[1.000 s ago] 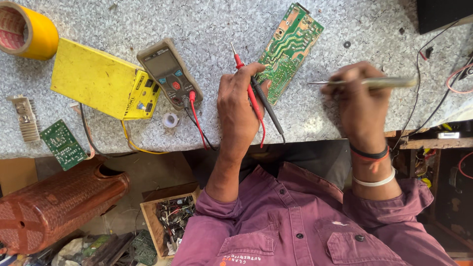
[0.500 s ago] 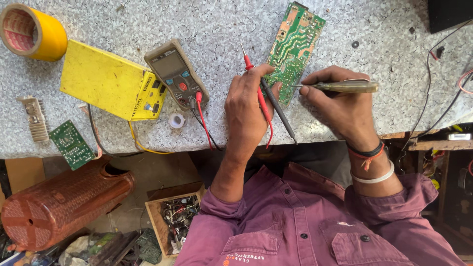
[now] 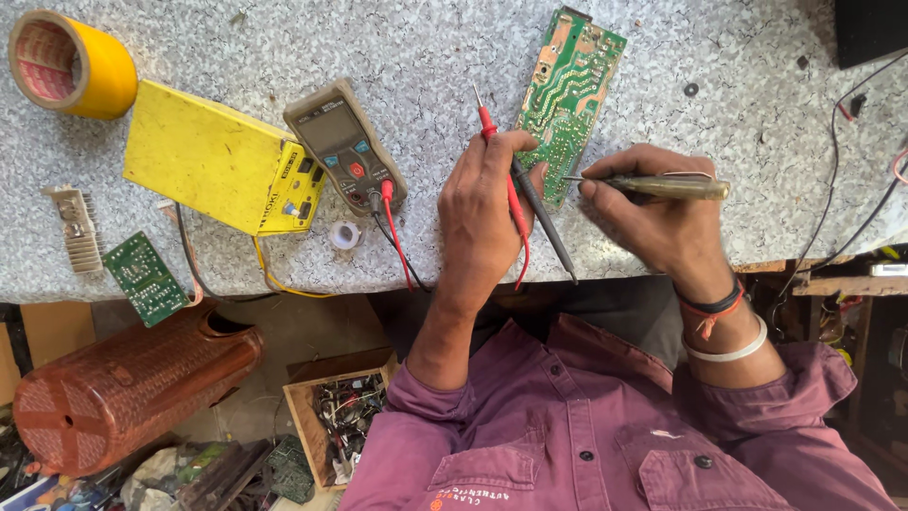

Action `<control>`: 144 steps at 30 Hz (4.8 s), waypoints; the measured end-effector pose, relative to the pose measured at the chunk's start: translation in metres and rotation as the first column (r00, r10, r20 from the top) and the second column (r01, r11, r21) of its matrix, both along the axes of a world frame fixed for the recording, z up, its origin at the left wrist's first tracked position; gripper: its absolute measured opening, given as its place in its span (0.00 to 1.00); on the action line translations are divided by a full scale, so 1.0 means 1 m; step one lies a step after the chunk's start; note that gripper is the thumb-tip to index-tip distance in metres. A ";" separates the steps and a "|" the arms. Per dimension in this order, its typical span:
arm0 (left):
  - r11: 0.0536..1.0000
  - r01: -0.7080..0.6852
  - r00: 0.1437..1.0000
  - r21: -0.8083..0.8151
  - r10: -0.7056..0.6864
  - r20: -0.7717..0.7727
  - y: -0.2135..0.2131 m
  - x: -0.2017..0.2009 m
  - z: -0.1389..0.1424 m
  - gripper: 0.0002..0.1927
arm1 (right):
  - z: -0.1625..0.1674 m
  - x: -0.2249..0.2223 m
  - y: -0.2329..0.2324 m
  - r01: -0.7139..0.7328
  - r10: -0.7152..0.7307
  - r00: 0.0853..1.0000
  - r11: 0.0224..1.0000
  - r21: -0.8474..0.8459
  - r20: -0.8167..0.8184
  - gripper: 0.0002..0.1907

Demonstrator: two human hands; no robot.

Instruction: The person uses a multimeter to test points on a green circuit board. They hold the probes with both hands and move them across different pads and traces on the board while the multimeter display is visible on the table.

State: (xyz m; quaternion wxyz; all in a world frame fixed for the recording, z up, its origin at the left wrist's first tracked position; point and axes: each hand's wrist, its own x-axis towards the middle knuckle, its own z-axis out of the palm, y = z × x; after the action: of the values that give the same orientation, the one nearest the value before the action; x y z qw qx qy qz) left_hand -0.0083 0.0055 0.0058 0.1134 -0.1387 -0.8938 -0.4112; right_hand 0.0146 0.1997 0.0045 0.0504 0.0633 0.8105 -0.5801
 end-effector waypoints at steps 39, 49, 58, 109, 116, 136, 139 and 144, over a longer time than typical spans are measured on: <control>0.998 -0.008 1.000 0.066 0.007 0.017 -0.003 0.005 0.001 0.12 | -0.004 0.003 0.010 -0.095 0.146 0.957 0.974 0.207 -0.251 0.10; 0.997 -0.001 1.000 0.075 -0.001 0.030 -0.003 0.006 0.000 0.11 | -0.004 0.002 0.009 -0.143 0.192 0.919 0.976 0.164 -0.344 0.11; 0.998 0.004 0.999 0.067 -0.006 0.033 -0.002 0.006 0.001 0.12 | -0.002 0.001 0.010 -0.183 0.235 0.917 0.966 0.184 -0.321 0.12; 0.997 -0.002 1.000 0.077 -0.001 0.030 -0.003 0.004 0.001 0.13 | 0.003 0.000 0.010 -0.211 0.223 0.952 0.974 0.082 -0.208 0.13; 0.997 0.000 1.000 0.082 -0.001 0.014 -0.002 0.004 0.001 0.13 | 0.003 0.000 0.010 -0.206 0.214 0.951 0.977 0.061 -0.222 0.12; 0.997 -0.003 1.000 0.079 0.002 0.018 -0.002 0.005 -0.002 0.10 | 0.002 0.001 0.005 -0.127 0.134 0.963 0.991 0.047 -0.236 0.10; 0.997 0.000 1.000 0.083 -0.001 0.008 -0.002 0.005 -0.002 0.10 | 0.003 0.002 0.009 -0.177 0.183 0.967 0.983 0.054 -0.178 0.10; 0.996 0.003 1.000 0.084 -0.004 0.012 -0.002 0.004 -0.001 0.10 | 0.000 0.001 0.008 -0.156 0.174 0.954 0.984 0.091 -0.245 0.10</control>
State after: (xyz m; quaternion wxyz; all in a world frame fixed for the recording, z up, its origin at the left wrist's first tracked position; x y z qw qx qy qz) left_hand -0.0039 0.0037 0.0053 0.1128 -0.1330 -0.8761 -0.4495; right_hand 0.0155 0.2074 0.0041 -0.0068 -0.0770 0.8328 -0.5482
